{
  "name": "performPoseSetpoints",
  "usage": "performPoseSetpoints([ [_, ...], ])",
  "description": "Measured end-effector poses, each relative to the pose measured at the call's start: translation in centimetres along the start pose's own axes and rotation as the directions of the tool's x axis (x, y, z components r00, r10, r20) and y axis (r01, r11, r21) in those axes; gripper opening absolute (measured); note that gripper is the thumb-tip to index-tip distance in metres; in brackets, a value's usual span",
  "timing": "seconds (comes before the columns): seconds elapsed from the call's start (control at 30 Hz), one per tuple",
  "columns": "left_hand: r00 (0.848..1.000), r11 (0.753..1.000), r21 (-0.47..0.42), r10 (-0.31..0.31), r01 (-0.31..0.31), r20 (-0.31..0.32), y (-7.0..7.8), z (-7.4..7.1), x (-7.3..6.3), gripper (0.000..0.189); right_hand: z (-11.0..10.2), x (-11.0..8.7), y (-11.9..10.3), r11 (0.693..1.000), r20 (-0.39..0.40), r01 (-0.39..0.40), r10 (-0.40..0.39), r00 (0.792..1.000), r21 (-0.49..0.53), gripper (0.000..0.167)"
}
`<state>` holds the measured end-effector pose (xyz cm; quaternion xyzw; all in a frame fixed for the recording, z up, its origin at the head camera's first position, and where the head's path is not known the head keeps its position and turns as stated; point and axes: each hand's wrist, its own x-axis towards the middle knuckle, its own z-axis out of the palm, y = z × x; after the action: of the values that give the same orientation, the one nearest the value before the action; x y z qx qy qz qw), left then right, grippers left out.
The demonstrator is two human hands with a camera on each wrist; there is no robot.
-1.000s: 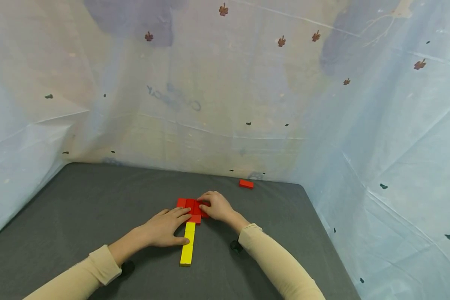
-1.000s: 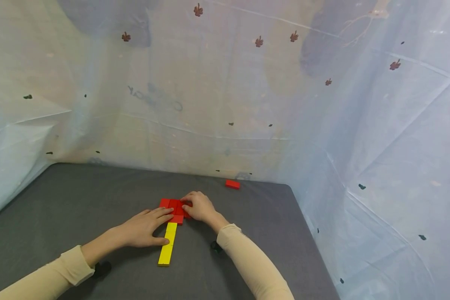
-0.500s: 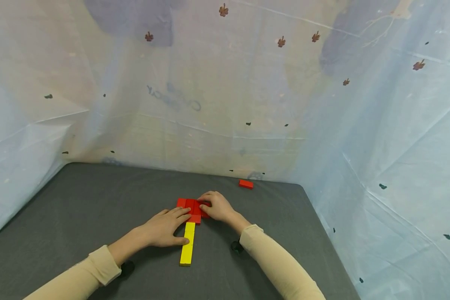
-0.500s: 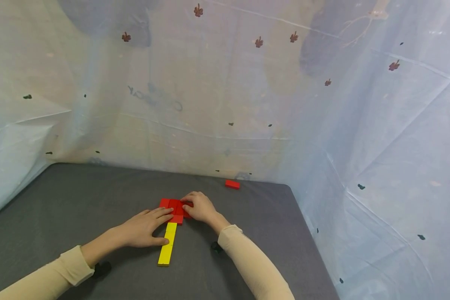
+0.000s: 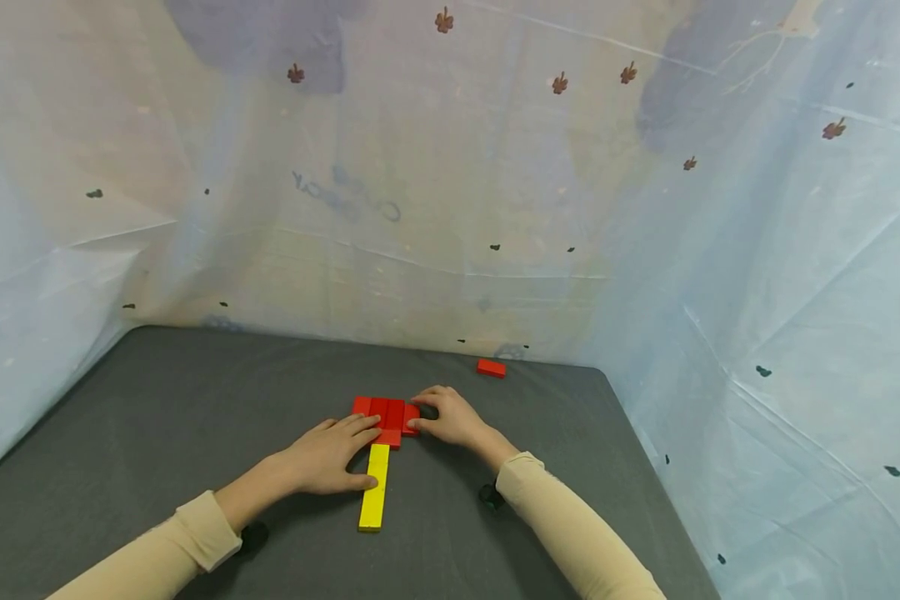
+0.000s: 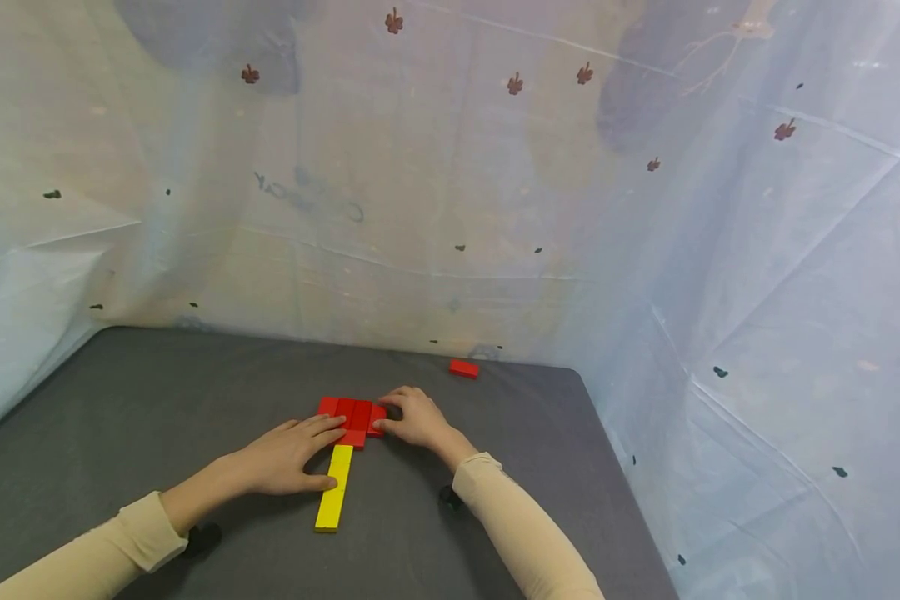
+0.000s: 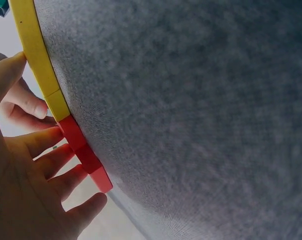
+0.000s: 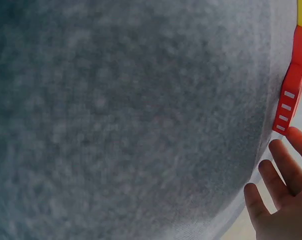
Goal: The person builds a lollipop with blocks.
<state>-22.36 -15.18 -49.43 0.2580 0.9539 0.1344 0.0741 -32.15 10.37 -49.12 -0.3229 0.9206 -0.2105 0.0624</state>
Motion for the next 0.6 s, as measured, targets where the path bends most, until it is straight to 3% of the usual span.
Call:
performPoseSetpoints([
  [0.6,1.000,1.000,0.001,0.008,-0.008,-0.013,0.23,-0.37,-0.20,0.084,-0.32,0.60,-0.11,1.000,0.048,0.003,-0.003,0.999,-0.009,0.047],
])
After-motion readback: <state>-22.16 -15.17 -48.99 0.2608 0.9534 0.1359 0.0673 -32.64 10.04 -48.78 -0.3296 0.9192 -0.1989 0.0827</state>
